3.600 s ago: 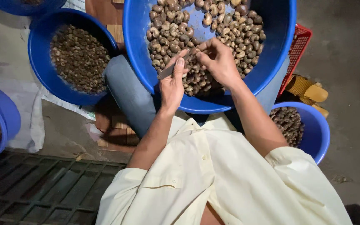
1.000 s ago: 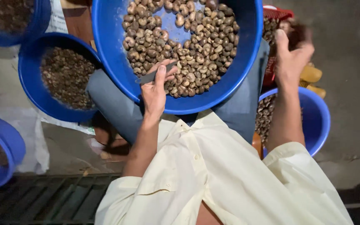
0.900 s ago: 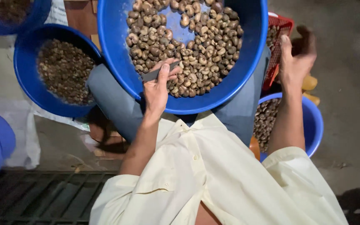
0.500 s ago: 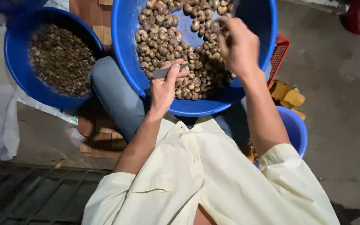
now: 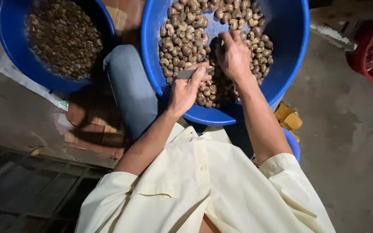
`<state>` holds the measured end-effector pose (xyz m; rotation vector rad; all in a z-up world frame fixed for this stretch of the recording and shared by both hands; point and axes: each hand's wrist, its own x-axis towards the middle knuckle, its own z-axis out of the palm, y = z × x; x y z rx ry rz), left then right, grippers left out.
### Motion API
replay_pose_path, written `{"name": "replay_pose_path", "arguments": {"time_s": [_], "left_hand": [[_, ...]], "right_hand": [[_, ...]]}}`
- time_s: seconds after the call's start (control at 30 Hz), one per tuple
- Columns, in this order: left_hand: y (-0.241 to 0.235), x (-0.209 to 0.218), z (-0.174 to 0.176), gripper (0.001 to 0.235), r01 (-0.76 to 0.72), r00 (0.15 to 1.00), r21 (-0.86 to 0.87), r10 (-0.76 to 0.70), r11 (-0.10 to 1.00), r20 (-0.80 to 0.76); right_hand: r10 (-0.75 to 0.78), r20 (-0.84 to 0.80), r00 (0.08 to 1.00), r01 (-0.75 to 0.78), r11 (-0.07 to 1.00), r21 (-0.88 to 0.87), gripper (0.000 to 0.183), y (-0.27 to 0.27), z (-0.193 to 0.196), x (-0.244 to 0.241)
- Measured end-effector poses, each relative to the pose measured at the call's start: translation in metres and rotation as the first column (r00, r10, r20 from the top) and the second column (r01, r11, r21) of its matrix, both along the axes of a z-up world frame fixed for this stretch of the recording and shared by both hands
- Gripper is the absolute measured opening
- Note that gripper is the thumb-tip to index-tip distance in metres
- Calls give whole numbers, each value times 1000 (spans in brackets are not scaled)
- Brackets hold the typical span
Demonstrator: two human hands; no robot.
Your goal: Cleaning cashew nuts by scraping off the outer skin using a small metal tool
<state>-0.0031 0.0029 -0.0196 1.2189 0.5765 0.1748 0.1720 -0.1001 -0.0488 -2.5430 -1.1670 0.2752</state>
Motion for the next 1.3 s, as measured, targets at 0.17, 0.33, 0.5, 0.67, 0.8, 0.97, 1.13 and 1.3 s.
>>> {"name": "replay_pose_path", "arguments": {"time_s": [0.17, 0.33, 0.5, 0.67, 0.8, 0.97, 1.13, 1.3], "left_hand": [[3, -1, 6, 39, -95, 994, 121, 88, 988, 60], [5, 0, 5, 32, -132, 988, 187, 114, 973, 106], [0, 2, 14, 30, -72, 990, 229, 41, 971, 136], [0, -1, 13, 30, 13, 981, 163, -44, 987, 187], [-2, 1, 15, 30, 24, 975, 164, -59, 986, 214], [-3, 2, 24, 28, 44, 964, 184, -90, 982, 250], [3, 0, 21, 31, 111, 956, 90, -131, 990, 261], [2, 2, 30, 29, 194, 953, 96, -211, 976, 216]], "right_hand": [[-139, -570, 810, 329, 912, 246, 14, 0, 31, -20], [8, -937, 349, 746, 603, 283, 22, -16, 34, -64], [97, -983, 155, 893, 413, 182, 27, -28, 31, -85], [113, -982, 149, 916, 358, 181, 29, -38, 38, -95], [97, -979, 178, 913, 356, 201, 30, -42, 50, -98], [102, -969, 227, 899, 361, 248, 29, -45, 48, -102], [108, -949, 296, 859, 405, 314, 34, -47, 57, -107], [82, -923, 377, 832, 407, 376, 34, -52, 44, -107]]}}
